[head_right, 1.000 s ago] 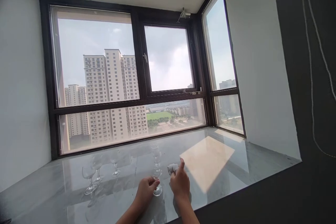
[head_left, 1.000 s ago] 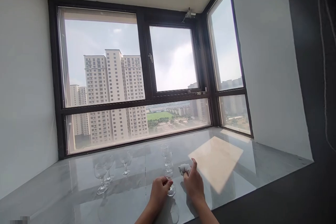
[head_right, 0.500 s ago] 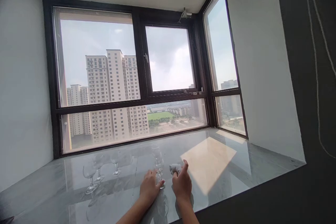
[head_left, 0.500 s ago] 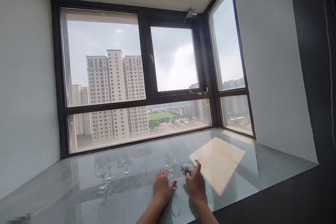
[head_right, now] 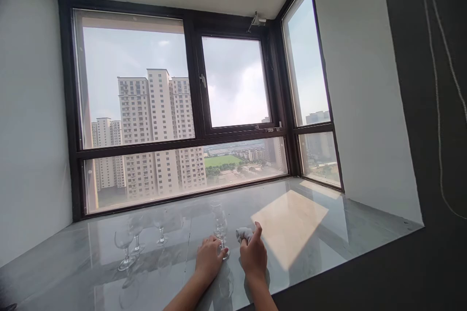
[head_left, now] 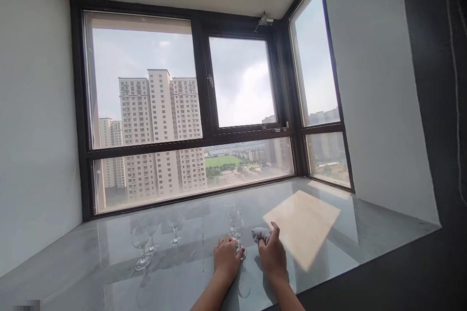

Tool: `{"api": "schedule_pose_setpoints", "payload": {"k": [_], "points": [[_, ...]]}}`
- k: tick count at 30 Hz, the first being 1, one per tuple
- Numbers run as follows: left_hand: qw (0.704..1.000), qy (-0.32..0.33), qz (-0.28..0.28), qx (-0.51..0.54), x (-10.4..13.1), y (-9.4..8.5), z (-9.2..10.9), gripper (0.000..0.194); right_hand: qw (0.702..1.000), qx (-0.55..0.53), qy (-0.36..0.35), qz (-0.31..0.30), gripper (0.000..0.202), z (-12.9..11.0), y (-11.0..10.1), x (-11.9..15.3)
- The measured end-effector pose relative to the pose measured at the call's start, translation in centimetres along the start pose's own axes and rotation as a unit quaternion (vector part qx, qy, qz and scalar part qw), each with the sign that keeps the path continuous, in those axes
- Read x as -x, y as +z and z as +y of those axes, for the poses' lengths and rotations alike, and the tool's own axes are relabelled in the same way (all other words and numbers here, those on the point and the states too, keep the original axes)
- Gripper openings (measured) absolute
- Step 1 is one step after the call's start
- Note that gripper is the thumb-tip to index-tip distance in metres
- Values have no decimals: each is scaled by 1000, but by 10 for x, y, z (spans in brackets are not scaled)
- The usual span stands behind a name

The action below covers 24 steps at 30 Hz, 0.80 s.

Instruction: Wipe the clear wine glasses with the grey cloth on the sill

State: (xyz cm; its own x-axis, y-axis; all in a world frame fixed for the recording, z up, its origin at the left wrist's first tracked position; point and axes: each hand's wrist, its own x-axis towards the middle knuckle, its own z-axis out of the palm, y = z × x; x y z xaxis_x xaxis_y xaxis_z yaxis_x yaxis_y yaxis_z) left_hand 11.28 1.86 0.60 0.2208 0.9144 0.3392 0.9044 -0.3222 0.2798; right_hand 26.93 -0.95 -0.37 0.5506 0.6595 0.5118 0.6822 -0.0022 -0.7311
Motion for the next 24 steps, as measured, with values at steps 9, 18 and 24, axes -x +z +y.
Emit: {"api": "schedule_pose_setpoints", "payload": {"k": [9, 18, 24], "points": [[999, 40, 12, 24, 7, -13, -15, 37, 999, 11, 26, -29, 54, -3, -5, -2], [925, -108, 363, -8, 45, -79, -140, 24, 997, 10, 41, -65, 56, -4, -9, -2], [859, -338, 383, 22, 48, -111, -217, 61, 997, 18, 43, -67, 57, -2, -9, -3]]}}
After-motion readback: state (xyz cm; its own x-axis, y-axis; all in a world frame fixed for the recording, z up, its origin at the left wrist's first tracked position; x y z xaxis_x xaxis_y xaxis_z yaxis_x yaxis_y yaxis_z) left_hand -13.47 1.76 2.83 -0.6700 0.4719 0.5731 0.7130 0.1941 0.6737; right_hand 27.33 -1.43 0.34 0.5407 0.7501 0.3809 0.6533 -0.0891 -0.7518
